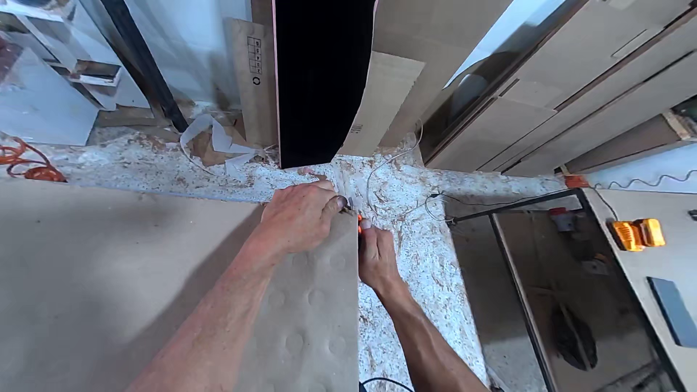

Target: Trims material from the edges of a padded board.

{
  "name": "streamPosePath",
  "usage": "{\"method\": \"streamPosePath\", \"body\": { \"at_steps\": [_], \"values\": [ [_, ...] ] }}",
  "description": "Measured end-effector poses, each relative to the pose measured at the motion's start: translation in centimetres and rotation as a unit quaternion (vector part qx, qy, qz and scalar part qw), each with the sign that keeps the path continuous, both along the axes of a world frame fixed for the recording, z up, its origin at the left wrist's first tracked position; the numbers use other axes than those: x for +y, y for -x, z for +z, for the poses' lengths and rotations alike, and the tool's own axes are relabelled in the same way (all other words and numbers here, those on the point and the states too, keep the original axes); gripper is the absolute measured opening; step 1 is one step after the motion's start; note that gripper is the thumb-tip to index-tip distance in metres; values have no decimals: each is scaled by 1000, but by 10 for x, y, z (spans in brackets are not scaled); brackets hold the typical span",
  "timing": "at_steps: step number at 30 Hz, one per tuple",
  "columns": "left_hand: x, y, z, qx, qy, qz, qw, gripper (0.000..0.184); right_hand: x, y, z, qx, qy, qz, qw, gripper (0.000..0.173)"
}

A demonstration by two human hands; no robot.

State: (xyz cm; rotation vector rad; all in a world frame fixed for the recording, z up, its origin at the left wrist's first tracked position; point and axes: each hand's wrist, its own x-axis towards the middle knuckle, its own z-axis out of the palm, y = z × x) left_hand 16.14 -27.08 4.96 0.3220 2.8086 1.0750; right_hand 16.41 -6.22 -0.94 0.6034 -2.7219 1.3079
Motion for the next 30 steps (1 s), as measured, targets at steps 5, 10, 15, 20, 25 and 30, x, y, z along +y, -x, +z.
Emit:
{"method": "streamPosePath", "body": {
  "at_steps": [5, 10, 15, 20, 25, 30],
  "values": [
    [0, 3, 0, -6, 5, -5, 1000, 43, 0, 1, -2, -5, 2, -4, 1000, 67],
    [2, 1, 1, -1, 10, 6, 1000, 43, 2, 3, -5, 2, 9, 14, 1000, 66],
    [2, 0, 1, -2, 12, 5, 1000, 46, 2, -13, -5, -11, 23, -6, 1000, 67],
    [1, 2, 3, -25, 10, 4, 1000, 45, 1, -24, -10, 2, 10, -31, 999, 69],
    [2, 3, 4, -23, 16, -1, 1000, 46, 0, -18, -2, 25, -14, -22, 999, 71],
    [3, 1, 3, -14, 18, 1, 1000, 45, 3, -33, -1, -3, -23, -40, 999, 70]
  ]
}}
